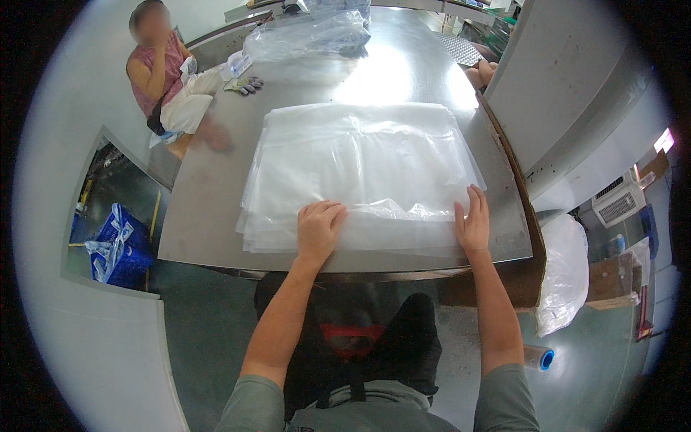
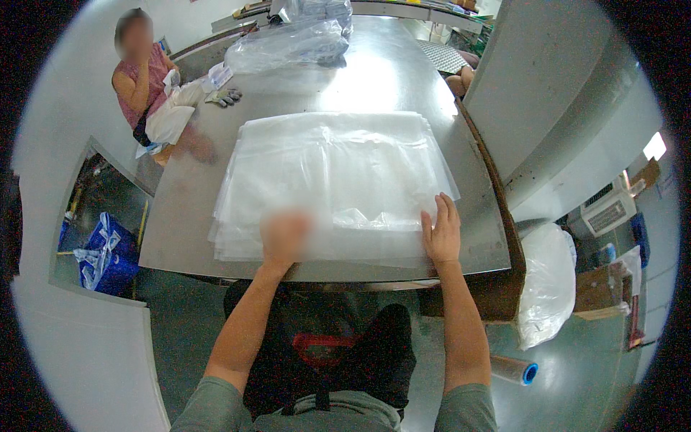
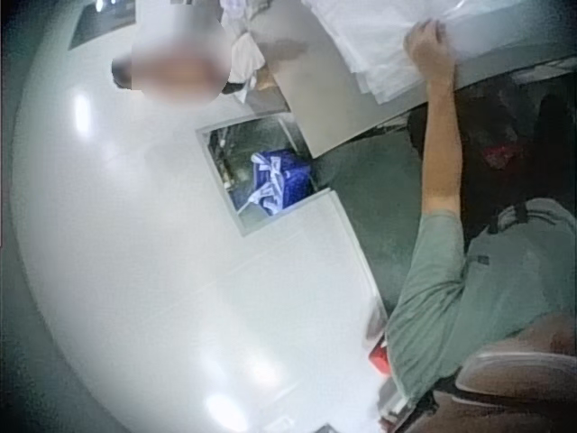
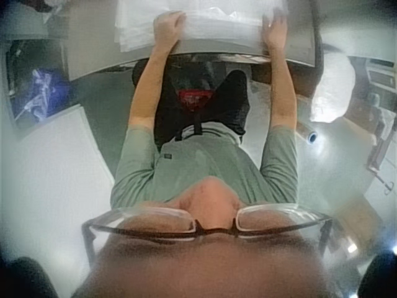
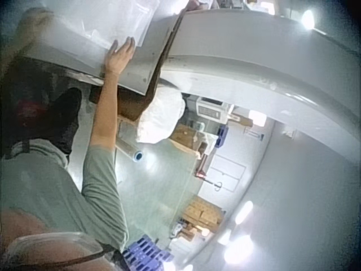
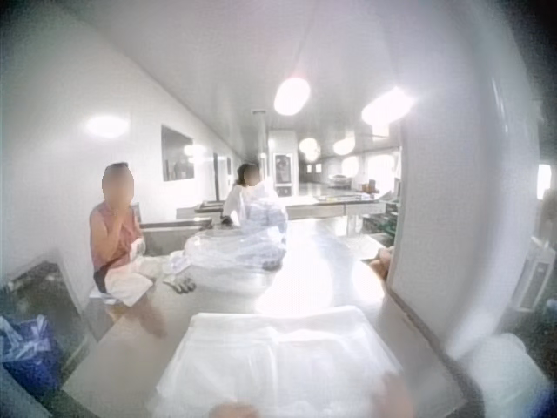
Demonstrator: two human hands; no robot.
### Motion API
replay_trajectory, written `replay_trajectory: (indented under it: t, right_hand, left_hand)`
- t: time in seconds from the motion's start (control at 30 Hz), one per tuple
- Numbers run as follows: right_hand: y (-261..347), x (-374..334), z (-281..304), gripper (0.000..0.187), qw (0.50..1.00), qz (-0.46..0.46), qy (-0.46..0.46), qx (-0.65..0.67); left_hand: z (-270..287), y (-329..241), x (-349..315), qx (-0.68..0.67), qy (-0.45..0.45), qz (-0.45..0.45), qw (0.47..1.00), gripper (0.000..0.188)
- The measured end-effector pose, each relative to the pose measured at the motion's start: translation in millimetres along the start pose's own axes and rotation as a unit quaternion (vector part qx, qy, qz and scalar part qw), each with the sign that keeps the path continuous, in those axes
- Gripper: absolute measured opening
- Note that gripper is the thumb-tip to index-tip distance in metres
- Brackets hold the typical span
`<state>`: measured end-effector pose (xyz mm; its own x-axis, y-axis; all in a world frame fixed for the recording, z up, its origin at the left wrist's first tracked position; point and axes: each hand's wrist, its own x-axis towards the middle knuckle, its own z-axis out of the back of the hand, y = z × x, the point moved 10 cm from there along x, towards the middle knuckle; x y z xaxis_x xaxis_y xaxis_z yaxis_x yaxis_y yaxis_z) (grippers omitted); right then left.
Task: The person sorts through a stack of clear plastic sheets on a metal table, aligning the edges and separating individual sheets by hand.
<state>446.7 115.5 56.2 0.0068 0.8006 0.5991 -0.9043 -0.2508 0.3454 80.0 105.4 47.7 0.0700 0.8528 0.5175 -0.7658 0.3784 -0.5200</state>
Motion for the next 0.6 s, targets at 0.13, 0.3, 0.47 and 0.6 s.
replay_trajectory:
  t: [0.13,0.3,0.47,0.6]
  right_hand:
    - [2.9,1.5,-2.5,0.045,0.999,-0.016,0.037,0.018]
    - [-7.1,-1.4,-16.9,0.035,0.997,-0.053,0.061,0.012]
    - [-8.9,-7.4,-19.8,0.029,0.997,-0.037,0.070,0.003]
    - [-19.1,-13.2,-13.6,0.027,0.998,-0.007,0.048,0.030]
  left_hand:
    - [-4.6,5.6,1.1,-0.022,0.021,0.034,0.999,0.020]
    - [-10.9,-0.4,-4.7,0.018,0.004,-0.056,0.998,0.031]
    - [13.6,-10.3,-4.4,-0.053,-0.068,-0.062,0.994,0.034]
    - [7.9,-21.6,-0.7,-0.004,-0.068,-0.083,0.994,0.018]
